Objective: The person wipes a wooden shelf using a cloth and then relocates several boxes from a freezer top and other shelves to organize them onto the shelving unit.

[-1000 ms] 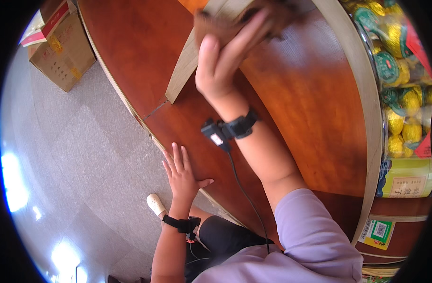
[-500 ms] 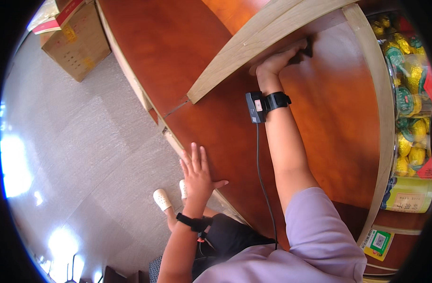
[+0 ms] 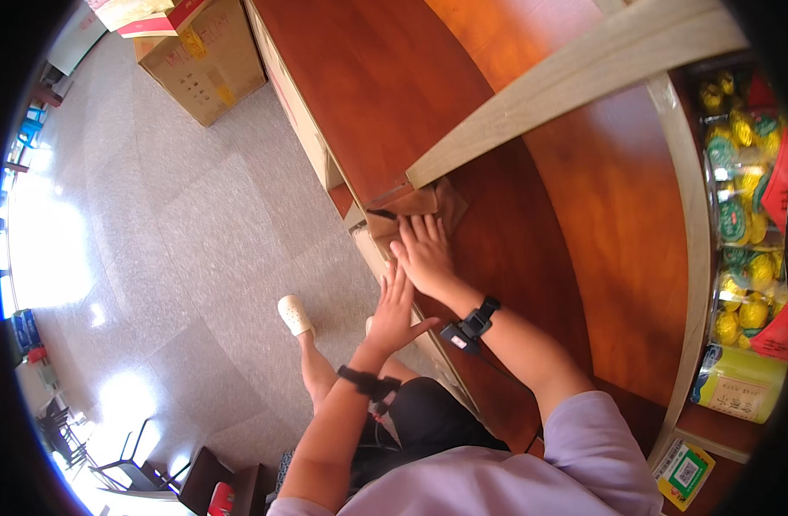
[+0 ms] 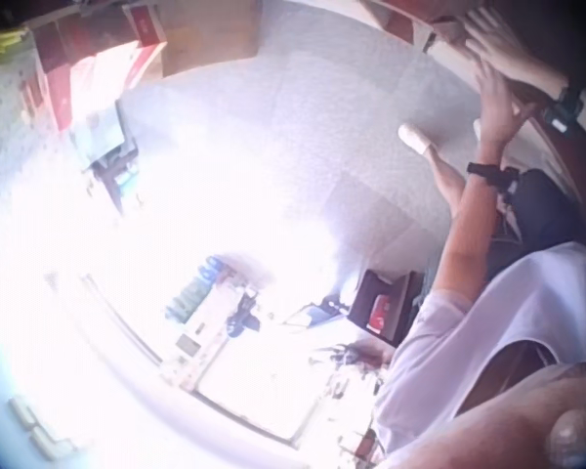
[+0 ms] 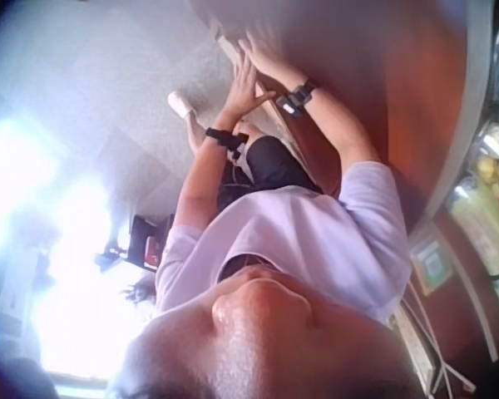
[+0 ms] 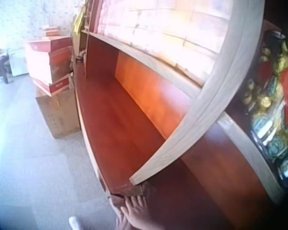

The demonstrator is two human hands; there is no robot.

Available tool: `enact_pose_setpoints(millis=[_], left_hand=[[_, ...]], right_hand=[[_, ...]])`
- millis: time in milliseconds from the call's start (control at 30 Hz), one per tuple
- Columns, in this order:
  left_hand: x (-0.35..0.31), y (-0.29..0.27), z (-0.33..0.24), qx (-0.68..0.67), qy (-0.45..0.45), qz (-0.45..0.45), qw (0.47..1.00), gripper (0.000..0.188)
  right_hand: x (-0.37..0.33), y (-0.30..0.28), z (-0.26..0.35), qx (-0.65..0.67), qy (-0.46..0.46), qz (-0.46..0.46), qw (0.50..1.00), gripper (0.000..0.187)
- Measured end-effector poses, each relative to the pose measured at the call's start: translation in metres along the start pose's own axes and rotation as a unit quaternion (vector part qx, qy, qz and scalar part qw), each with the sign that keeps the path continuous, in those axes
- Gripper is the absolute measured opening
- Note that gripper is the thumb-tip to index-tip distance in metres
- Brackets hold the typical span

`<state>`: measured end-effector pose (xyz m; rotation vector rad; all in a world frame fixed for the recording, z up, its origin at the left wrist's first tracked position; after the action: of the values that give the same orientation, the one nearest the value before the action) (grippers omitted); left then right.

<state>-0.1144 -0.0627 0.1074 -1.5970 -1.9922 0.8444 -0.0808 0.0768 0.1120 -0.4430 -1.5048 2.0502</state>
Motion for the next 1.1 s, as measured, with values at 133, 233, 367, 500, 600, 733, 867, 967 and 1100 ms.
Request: enact_pose_setpoints(millis=[133,233,367,500,600,733,867,967,1100], left_hand=[[-0.011,-0.041,0.033,-0.072,-0.021,-0.093,0.993,0.089],[-0.013,-0.069,0.072,-0.072,-0.096,-0.173,0.978,0.079],[0.007,-0.127,0.124,-0.060,-0.132,-0.118,0.982,0.064],[0.030,-0.197,0.171,-0.076,-0.117,-0.074,0.987,0.049],[0.053,-0.253,0.206,-0.076,-0.131,-0.080,0.985,0.044],[0.099,-0.306,0.234,-0.040,-0.110,-0.064,0.991,0.043],[0.153,-0.334,0.234,-0.025,-0.067,-0.063,0.995,0.045],[0.207,-0.349,0.206,0.004,-0.017,-0.063,0.998,0.050],[0.289,-0.375,0.167,0.106,0.063,-0.046,0.991,0.057]], right_hand=[[0.021,-0.018,0.016,-0.019,-0.009,0.019,1.000,0.060],[0.045,-0.013,0.038,-0.044,0.009,-0.015,0.999,0.063],[0.114,-0.001,0.061,-0.026,0.100,-0.037,0.994,0.064],[0.185,-0.001,0.078,-0.076,0.216,-0.085,0.970,0.062],[0.231,-0.004,0.075,-0.060,0.266,-0.091,0.958,0.061],[0.284,-0.021,0.058,-0.062,0.306,-0.135,0.940,0.060],[0.318,-0.033,0.055,-0.071,0.359,-0.156,0.918,0.060],[0.344,-0.039,0.049,-0.076,0.415,-0.159,0.893,0.060],[0.375,-0.049,0.031,-0.082,0.495,-0.165,0.849,0.059]])
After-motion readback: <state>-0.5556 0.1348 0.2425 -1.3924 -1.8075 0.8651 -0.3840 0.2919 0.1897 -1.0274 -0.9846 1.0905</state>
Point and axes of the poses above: each hand's wrist, its own x-axis towards the middle knuckle, its own y-axis out of the palm, z = x × y, the point moved 2 cm from there along x, towards the middle knuckle, and after that the axes turned 1 degree about z, right-handed, at the moved point
